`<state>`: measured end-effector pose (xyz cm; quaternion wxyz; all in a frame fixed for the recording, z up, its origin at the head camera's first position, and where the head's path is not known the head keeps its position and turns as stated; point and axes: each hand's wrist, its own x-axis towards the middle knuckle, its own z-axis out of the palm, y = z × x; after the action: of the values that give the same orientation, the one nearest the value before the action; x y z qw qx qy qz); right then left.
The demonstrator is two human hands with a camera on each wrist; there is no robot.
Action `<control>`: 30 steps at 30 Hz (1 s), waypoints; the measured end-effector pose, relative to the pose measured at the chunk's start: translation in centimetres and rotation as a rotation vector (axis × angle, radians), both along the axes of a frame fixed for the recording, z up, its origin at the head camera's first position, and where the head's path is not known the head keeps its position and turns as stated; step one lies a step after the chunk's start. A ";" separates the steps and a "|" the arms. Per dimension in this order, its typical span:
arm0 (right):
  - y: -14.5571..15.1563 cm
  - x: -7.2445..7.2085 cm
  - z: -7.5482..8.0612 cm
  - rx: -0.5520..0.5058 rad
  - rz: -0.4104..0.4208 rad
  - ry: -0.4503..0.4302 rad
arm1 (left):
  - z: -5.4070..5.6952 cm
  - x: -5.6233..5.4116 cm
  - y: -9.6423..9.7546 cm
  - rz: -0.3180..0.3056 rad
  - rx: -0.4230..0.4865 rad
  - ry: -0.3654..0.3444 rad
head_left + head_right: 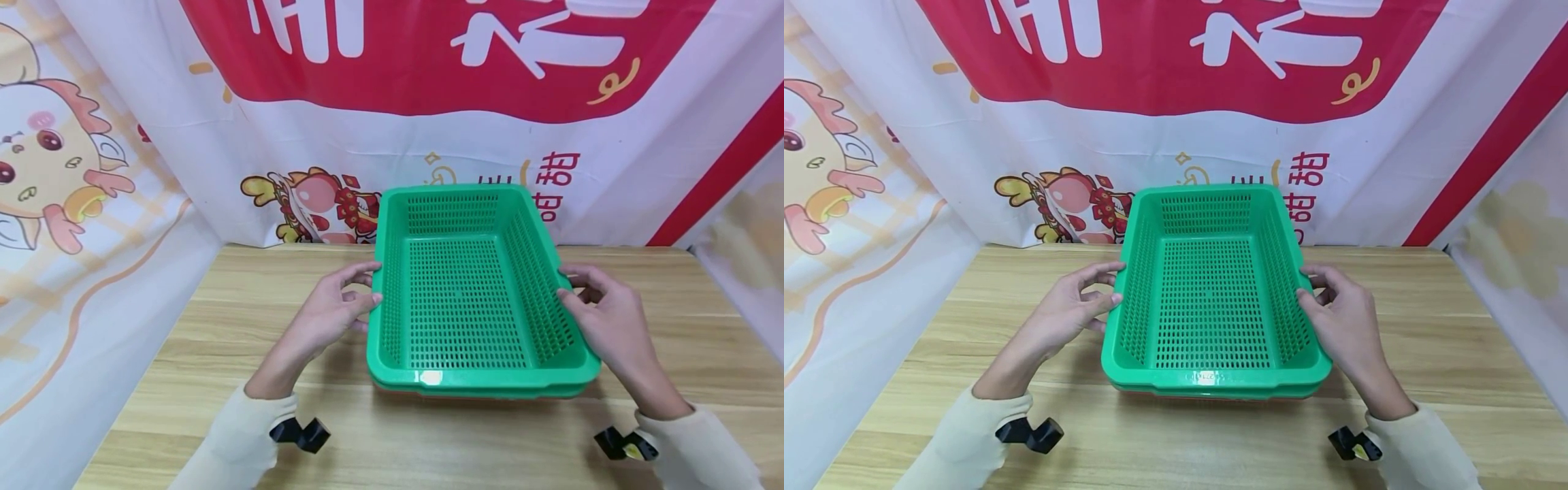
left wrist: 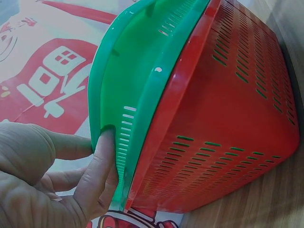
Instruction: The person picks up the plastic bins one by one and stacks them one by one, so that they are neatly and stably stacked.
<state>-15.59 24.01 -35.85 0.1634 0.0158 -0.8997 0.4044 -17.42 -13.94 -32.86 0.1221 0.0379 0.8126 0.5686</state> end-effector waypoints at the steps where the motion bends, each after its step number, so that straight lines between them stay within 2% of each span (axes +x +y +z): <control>1: 0.0 0.0 0.0 0.004 0.000 0.005 | 0.0 0.0 0.0 0.000 -0.006 -0.001; 9: 0.0 0.1 -0.3 0.023 -0.001 0.040 | -0.2 -0.1 0.0 -0.010 -0.028 -0.004; 30: -0.1 0.1 -0.5 0.079 0.009 0.036 | -0.1 -0.5 0.1 -0.029 -0.097 0.004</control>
<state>-15.51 23.95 -36.31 0.1769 0.0337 -0.9119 0.3689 -17.95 -13.83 -33.00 0.1305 0.0449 0.8389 0.5264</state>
